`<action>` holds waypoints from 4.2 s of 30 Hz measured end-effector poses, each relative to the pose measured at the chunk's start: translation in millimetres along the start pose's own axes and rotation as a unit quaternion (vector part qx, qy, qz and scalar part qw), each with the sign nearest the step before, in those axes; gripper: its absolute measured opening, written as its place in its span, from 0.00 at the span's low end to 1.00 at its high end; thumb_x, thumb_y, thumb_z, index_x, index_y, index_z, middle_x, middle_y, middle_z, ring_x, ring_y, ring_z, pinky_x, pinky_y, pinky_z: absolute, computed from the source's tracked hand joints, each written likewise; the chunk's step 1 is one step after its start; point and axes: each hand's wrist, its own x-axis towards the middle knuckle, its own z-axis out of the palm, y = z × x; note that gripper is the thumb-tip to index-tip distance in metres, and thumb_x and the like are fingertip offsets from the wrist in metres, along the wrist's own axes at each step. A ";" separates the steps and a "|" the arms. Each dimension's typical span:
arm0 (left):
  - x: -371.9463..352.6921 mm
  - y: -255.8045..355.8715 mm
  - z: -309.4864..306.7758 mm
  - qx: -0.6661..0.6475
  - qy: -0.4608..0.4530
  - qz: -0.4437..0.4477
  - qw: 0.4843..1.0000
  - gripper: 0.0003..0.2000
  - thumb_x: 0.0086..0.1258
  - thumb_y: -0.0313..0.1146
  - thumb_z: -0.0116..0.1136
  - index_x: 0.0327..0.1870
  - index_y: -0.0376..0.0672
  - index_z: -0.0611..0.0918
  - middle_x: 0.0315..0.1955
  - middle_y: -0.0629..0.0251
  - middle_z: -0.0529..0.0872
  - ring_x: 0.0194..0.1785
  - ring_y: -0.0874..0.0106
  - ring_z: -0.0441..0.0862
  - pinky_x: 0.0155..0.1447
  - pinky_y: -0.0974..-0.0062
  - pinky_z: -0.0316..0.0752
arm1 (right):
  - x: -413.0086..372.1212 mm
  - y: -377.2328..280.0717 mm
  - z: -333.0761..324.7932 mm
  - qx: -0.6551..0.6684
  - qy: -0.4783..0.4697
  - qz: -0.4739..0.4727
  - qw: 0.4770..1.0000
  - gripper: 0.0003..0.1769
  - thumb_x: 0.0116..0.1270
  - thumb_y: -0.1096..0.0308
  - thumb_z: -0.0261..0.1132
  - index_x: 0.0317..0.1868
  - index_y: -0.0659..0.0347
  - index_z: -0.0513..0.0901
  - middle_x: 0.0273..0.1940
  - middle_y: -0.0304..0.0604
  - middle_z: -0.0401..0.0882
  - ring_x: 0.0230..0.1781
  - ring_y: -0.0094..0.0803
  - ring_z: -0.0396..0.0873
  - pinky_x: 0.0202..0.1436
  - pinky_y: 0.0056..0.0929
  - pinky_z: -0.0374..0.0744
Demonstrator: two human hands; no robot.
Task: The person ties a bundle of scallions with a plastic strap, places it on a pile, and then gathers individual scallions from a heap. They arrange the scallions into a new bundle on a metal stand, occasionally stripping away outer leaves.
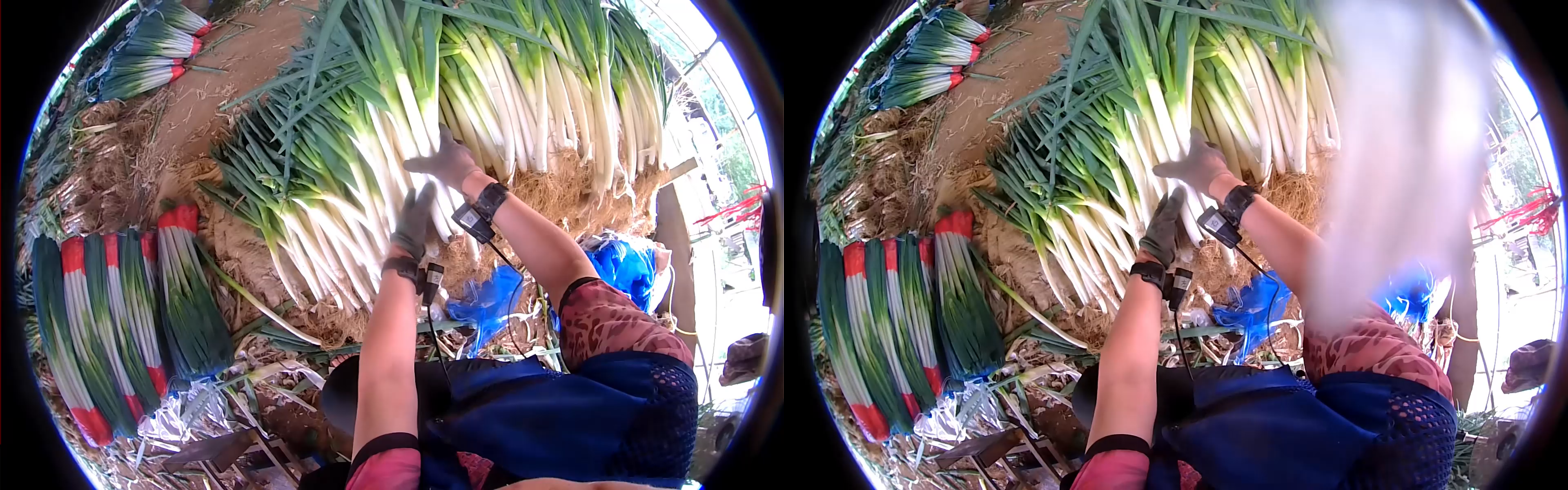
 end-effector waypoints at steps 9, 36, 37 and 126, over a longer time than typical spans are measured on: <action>-88.0 79.7 16.0 -0.009 -0.136 0.000 0.991 0.34 0.77 0.58 0.45 0.74 0.39 0.64 0.67 0.47 0.71 0.73 0.64 0.66 0.78 0.69 0.58 | -7.5 -4.1 -28.2 0.242 -0.201 -0.076 0.946 0.41 0.66 0.62 0.68 0.76 0.60 0.61 0.72 0.53 0.67 0.75 0.41 0.62 0.79 0.31 0.59; -325.3 94.2 62.1 0.224 -0.100 0.138 0.960 0.26 0.78 0.50 0.43 0.63 0.37 0.77 0.52 0.48 0.84 0.52 0.61 0.85 0.58 0.70 0.81 | -245.1 10.9 -1.7 0.594 -0.477 -0.062 0.645 0.31 0.69 0.63 0.68 0.62 0.75 0.67 0.51 0.53 0.83 0.50 0.36 0.83 0.56 0.25 0.85; -336.2 72.3 27.7 0.289 -0.064 0.228 0.928 0.28 0.76 0.51 0.46 0.63 0.35 0.75 0.48 0.47 0.85 0.47 0.61 0.87 0.53 0.70 0.85 | -256.1 1.6 2.2 0.567 -0.484 -0.082 0.662 0.32 0.69 0.60 0.68 0.61 0.78 0.66 0.51 0.54 0.83 0.50 0.38 0.83 0.57 0.26 0.85; -632.6 117.7 162.7 0.316 0.470 0.593 0.573 0.51 0.61 0.29 0.62 0.76 0.27 0.37 0.61 0.38 0.73 0.64 0.52 0.76 0.66 0.65 0.72 | -497.1 -238.6 -32.7 0.239 -0.328 -0.728 0.552 0.22 0.74 0.64 0.61 0.62 0.70 0.77 0.55 0.49 0.83 0.54 0.33 0.83 0.60 0.30 0.81</action>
